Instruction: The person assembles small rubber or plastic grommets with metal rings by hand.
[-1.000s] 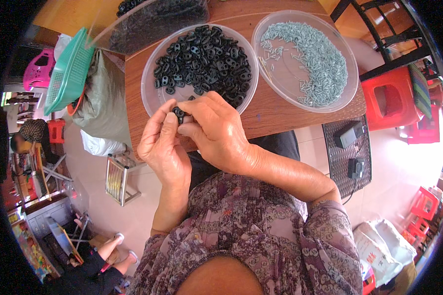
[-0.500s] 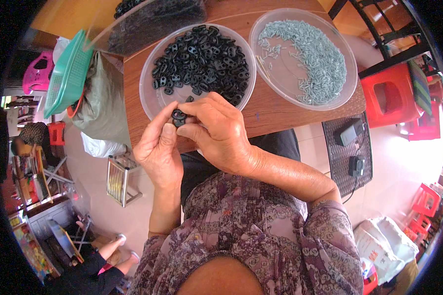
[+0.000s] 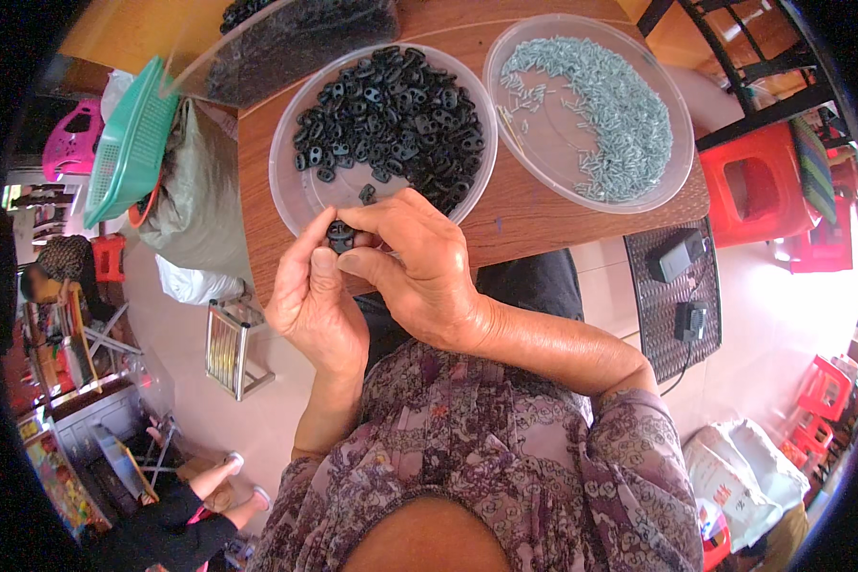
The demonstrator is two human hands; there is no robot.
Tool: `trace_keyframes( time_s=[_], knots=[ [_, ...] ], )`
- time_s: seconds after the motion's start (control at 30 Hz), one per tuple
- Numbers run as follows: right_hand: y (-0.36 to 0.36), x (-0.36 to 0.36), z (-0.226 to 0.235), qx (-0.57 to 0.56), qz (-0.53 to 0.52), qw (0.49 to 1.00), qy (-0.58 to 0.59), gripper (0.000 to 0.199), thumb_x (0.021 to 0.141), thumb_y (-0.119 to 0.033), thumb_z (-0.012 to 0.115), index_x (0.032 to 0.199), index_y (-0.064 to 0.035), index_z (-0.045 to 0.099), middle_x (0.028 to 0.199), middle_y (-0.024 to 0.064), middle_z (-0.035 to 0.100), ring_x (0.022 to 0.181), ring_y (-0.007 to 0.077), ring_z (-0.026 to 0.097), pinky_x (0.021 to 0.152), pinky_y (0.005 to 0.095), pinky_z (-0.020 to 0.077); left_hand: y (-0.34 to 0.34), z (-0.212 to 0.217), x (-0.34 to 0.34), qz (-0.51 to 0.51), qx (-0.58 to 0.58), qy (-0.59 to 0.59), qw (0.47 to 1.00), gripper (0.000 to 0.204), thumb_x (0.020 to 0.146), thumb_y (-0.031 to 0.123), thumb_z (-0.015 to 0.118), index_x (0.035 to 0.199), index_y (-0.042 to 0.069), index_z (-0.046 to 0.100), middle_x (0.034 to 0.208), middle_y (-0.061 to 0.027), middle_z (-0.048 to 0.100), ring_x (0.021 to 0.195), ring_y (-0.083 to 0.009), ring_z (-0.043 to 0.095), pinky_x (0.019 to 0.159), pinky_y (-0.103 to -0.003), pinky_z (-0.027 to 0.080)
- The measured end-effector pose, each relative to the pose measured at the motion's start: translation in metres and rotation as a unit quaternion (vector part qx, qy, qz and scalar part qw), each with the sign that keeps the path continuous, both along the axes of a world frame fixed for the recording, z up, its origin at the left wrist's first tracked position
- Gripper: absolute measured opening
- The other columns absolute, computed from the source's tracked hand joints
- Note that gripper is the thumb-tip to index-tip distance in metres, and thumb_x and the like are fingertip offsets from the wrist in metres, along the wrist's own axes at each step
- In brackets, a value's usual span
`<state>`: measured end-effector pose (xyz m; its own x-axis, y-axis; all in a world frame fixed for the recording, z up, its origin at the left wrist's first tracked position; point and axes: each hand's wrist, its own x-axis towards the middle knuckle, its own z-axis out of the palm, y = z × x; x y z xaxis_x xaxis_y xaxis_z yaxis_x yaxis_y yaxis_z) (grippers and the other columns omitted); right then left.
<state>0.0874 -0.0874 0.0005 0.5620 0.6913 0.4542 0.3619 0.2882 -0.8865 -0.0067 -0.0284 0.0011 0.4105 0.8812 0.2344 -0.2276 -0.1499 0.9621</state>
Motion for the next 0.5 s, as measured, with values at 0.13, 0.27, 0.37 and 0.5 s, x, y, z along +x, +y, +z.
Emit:
trace_keyframes(
  time_s=[0.13,0.27,0.37,0.5],
  knots=[
    [-0.0002,-0.0003,-0.0020,-0.002,0.000,1.000,0.005,0.032,0.068,0.005,0.065,0.100,0.0028,0.060,0.077,0.0078,0.057,0.066,0.0139,0.052,0.058,0.0242,0.0438,-0.0039,-0.0023,0.0001,0.012,0.011,-0.002,1.000,0.035,0.085,0.016,0.059,0.109,-0.009,0.055,0.102,-0.0115,0.059,0.087,-0.0139,0.055,0.080,-0.026,0.044],
    [0.0003,-0.0012,-0.0007,-0.007,-0.007,1.000,-0.001,0.031,0.068,0.005,0.065,0.098,0.0030,0.061,0.075,0.0074,0.056,0.065,0.0138,0.052,0.057,0.0241,0.0432,-0.0040,-0.0051,-0.0015,0.013,0.010,-0.004,1.000,0.037,0.085,0.017,0.059,0.110,-0.010,0.054,0.103,-0.0128,0.059,0.090,-0.0152,0.055,0.082,-0.027,0.045],
    [0.0014,-0.0016,0.0016,-0.006,-0.011,1.000,-0.009,0.031,0.067,0.005,0.065,0.097,0.0032,0.062,0.073,0.0075,0.056,0.064,0.0140,0.052,0.056,0.0241,0.0427,-0.0039,-0.0057,-0.0013,0.017,0.013,-0.011,1.000,0.037,0.085,0.016,0.059,0.110,-0.010,0.054,0.102,-0.0123,0.059,0.089,-0.0148,0.055,0.082,-0.027,0.045],
    [0.0041,-0.0003,-0.0048,0.007,-0.022,1.000,-0.019,0.032,0.065,0.005,0.065,0.097,0.0032,0.062,0.071,0.0076,0.056,0.063,0.0141,0.051,0.055,0.0241,0.0421,-0.0030,-0.0092,0.0002,0.033,0.027,0.004,0.999,0.036,0.085,0.016,0.059,0.109,-0.010,0.055,0.102,-0.0120,0.059,0.088,-0.0142,0.055,0.080,-0.026,0.045]
  ],
)
